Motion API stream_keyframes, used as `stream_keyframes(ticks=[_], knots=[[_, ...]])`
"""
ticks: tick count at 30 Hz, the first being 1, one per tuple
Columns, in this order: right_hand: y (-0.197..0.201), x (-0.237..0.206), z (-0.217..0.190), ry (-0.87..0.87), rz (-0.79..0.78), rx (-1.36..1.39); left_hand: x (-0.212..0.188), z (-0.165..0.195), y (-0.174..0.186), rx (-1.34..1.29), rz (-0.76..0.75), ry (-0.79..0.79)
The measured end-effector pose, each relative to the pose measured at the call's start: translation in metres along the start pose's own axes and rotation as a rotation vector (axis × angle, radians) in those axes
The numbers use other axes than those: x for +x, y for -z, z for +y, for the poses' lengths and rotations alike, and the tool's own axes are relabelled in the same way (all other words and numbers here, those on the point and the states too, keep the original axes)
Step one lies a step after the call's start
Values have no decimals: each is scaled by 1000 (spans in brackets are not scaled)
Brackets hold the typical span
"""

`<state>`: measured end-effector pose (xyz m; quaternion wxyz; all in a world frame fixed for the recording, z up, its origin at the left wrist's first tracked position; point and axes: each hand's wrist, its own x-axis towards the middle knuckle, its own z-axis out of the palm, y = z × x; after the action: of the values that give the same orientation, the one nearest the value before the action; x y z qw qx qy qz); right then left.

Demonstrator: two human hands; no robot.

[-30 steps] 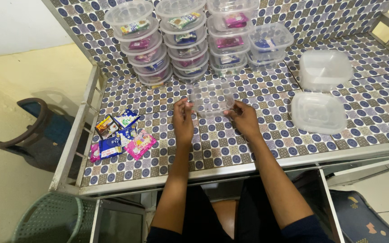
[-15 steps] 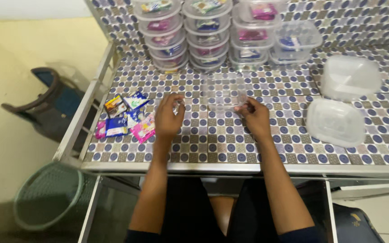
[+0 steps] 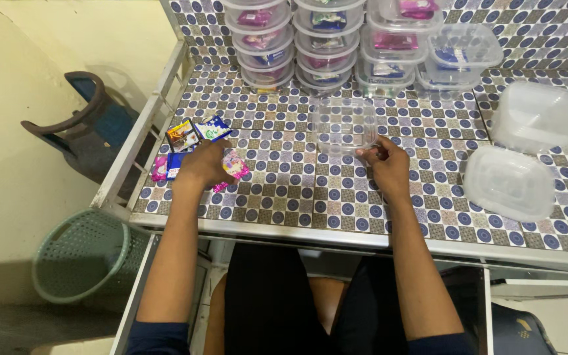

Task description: The person sits at a table with stacks of small plastic containers and loose packets. They open a container, place small packaged items inside, press the lid closed, and set the filled container onto the stacks, repeating with more containers and packets.

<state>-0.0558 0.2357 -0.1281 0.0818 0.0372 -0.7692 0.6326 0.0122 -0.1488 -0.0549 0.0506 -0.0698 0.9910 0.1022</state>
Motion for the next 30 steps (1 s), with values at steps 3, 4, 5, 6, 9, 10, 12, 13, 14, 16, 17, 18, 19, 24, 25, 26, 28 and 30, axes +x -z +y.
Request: stream_keyframes(ticks=[3, 4, 5, 6, 9, 10, 12, 13, 14, 16, 17, 18, 19, 24, 25, 26, 28, 30], knots=[[-4, 0, 6, -3, 7, 44, 5, -6, -12, -40, 25, -39], [-3, 2, 9, 14, 23, 60, 8, -7, -16, -17, 33, -57], [-2, 4, 11, 47, 28, 21, 12, -8, -16, 11, 45, -80], [0, 5, 13, 75, 31, -18, 14, -9, -17, 38, 54, -100], [-1, 8, 20, 94, 51, -47, 22, -1, -11, -2, 134, -215], [-1, 9, 21, 89, 64, -43, 23, 4, -6, -34, 130, -240], [-1, 10, 22, 38, 47, 27, 23, 20, 3, -103, 118, -290], [-1, 10, 22, 12, 39, 58, 22, 29, 8, -129, 116, -297], [0, 11, 21, 11, 41, 49, 22, 39, 13, -156, 114, -304], [-1, 11, 19, 11, 48, 32, 24, 61, 22, -258, 114, -326], [-1, 12, 17, 13, 47, 19, 26, 71, 24, -333, 118, -339], [-1, 11, 16, 15, 47, 6, 29, 81, 26, -407, 119, -353], [0, 9, 14, 12, 45, -6, 33, 92, 24, -503, 189, -429], [1, 6, 2, -39, 65, 102, 45, 149, 1, -886, 598, -621], [2, 5, 0, -125, 56, 116, 44, 160, -4, -990, 605, -557], [4, 5, 0, -69, 68, 88, 40, 171, -11, -1094, 605, -487], [3, 7, 1, 39, 87, 35, 29, 185, -24, -1211, 624, -386], [2, 10, 5, 4, 101, 32, 26, 195, -33, -1242, 677, -341]])
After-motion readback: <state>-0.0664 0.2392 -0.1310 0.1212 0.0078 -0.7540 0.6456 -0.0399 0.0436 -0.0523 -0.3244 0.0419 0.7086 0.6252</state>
